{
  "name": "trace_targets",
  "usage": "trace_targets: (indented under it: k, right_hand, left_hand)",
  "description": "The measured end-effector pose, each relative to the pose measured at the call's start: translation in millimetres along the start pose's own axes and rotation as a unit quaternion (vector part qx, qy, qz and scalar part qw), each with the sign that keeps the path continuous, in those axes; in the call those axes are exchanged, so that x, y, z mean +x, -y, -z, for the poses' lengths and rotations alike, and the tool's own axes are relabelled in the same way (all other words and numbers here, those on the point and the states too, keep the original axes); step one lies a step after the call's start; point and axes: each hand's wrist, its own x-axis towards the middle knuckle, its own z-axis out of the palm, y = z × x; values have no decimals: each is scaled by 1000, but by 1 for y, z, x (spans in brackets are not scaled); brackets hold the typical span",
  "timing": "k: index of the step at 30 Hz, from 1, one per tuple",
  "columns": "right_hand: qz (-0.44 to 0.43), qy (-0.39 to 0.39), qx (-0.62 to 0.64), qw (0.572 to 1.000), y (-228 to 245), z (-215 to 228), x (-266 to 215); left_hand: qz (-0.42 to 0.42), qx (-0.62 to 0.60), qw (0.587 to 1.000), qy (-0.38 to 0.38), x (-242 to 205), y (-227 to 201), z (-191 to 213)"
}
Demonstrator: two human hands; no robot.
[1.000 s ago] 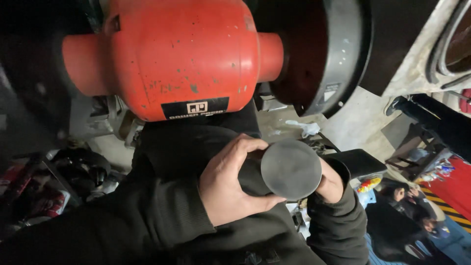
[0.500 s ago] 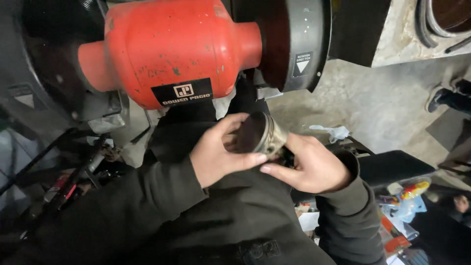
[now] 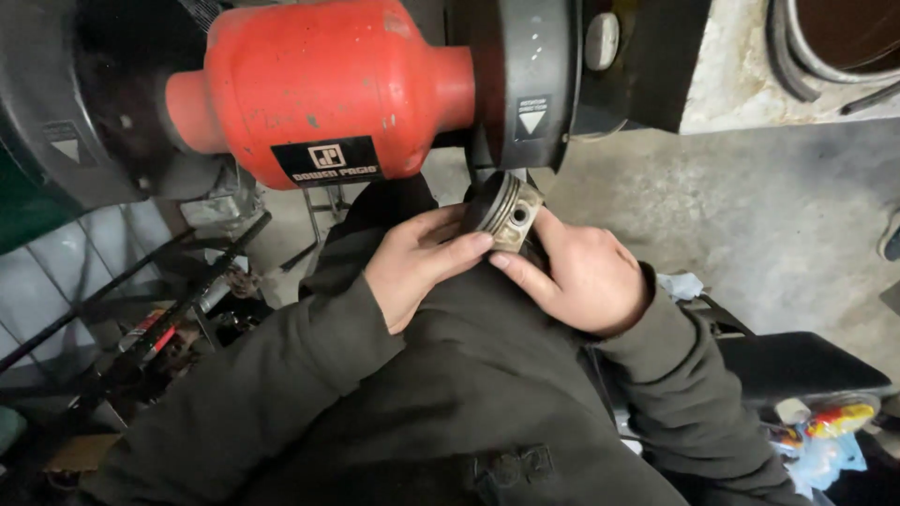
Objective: The person holds a metal piston against a rotating bench grinder wheel to smooth its surface. They rotate the piston to grind different sides and the top, then inspect the part before continuing the grinding process.
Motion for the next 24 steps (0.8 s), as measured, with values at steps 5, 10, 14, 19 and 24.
trace_targets:
  k: [5,10,14,19,24]
  right_hand:
    - [-27,93,2,995,-2,25,17]
    - [-23,144,57,988,-15,33,29]
    - [-34,188,123,974,-20,42,33]
    - [28,198,205,958,-41,35,39]
    - [-104,318,331,882,-47,32,48]
  left_hand:
    - [-1,-43,999,0,-1,3,-11]
    - [-16,-77,997,-14,1,9,-14]
    - [-12,-57,998,-26,1,8,-17]
    - [-8,-38,999,-21,2,8,-18]
    - [-2,-41,999,-30,1,4,-19]
